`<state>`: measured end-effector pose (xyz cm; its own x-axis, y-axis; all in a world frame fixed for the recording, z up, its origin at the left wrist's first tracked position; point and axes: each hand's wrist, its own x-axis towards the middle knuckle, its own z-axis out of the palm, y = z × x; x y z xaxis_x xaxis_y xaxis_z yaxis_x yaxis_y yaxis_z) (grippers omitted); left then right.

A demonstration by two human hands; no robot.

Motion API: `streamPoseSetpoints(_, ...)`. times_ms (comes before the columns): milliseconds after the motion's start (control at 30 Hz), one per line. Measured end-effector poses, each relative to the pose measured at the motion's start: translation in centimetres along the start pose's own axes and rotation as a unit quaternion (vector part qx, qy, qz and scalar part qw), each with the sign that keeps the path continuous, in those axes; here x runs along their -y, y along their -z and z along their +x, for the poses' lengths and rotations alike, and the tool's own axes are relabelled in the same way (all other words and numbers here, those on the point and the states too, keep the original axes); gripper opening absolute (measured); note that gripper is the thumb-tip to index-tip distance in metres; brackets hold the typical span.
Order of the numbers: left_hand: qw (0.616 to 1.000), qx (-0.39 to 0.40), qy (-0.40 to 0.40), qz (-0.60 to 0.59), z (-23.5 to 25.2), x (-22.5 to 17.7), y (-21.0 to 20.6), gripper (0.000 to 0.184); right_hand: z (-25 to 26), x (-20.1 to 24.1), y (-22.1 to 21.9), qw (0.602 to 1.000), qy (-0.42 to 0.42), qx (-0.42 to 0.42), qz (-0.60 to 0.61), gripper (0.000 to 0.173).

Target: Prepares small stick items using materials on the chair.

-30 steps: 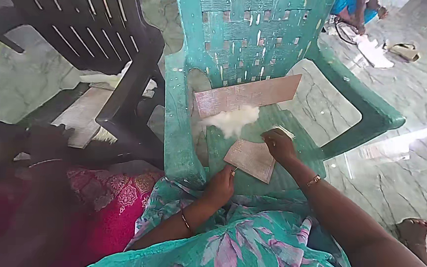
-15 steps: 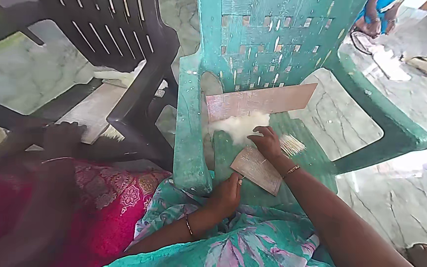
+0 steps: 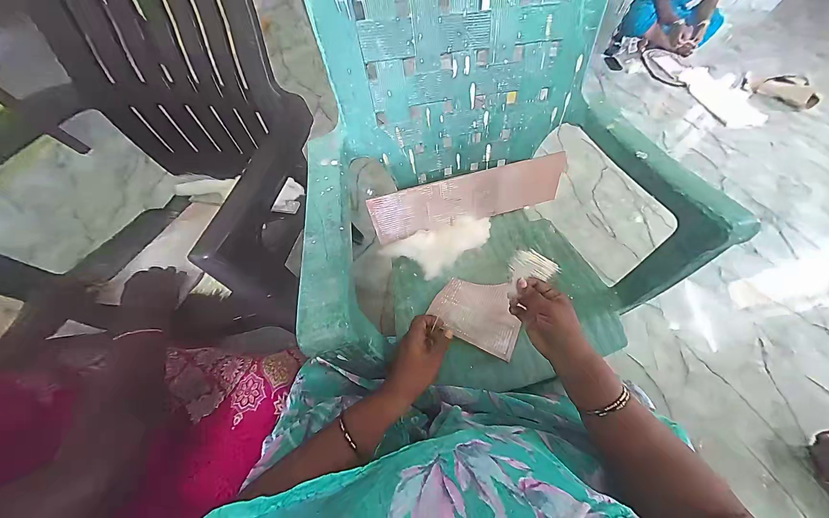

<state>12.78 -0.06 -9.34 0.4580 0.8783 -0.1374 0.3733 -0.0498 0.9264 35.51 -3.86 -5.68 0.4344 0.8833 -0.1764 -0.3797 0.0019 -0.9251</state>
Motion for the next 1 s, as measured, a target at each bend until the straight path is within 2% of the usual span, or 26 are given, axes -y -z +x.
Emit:
streamPoseSetpoints(100,0.998,-0.004,-0.017,-0.064,0.1,-2.6,-0.1,0.039,-2.0,-0.6,-0.1,0.999,-0.025,0.033,0.014,0.018)
streamPoseSetpoints(267,0.983,0.055,0.009,-0.178,-0.3,-5.8,-1.4,0.028,-4.2,-2.6,-0.5,0.995,0.027,0.095,-0.014,0.009)
streamPoseSetpoints(400,0.985,0.038,0.032,-0.165,-0.6,-6.7,-2.2,0.009,-4.9,-2.7,-0.4,0.995,-0.017,0.095,0.010,0.010)
streamPoseSetpoints(500,0.988,0.027,0.036,-0.145,-0.6,-6.6,-2.1,0.010,-4.9,-2.1,0.0,0.995,-0.045,0.076,0.038,0.016)
streamPoseSetpoints(700,0.992,0.030,0.036,-0.114,-0.6,-7.0,-2.0,0.009,-4.5,-1.1,0.8,0.991,-0.038,0.127,-0.016,0.011)
streamPoseSetpoints(867,0.995,0.036,0.034,-0.088,-0.3,-6.8,-2.1,0.009,-4.1,-1.2,0.8,0.996,-0.030,0.081,-0.012,0.011)
streamPoseSetpoints(1000,0.994,0.037,0.036,-0.096,-0.1,-6.5,-2.1,0.009,-3.9,-1.3,0.8,0.995,-0.025,0.095,-0.028,0.006)
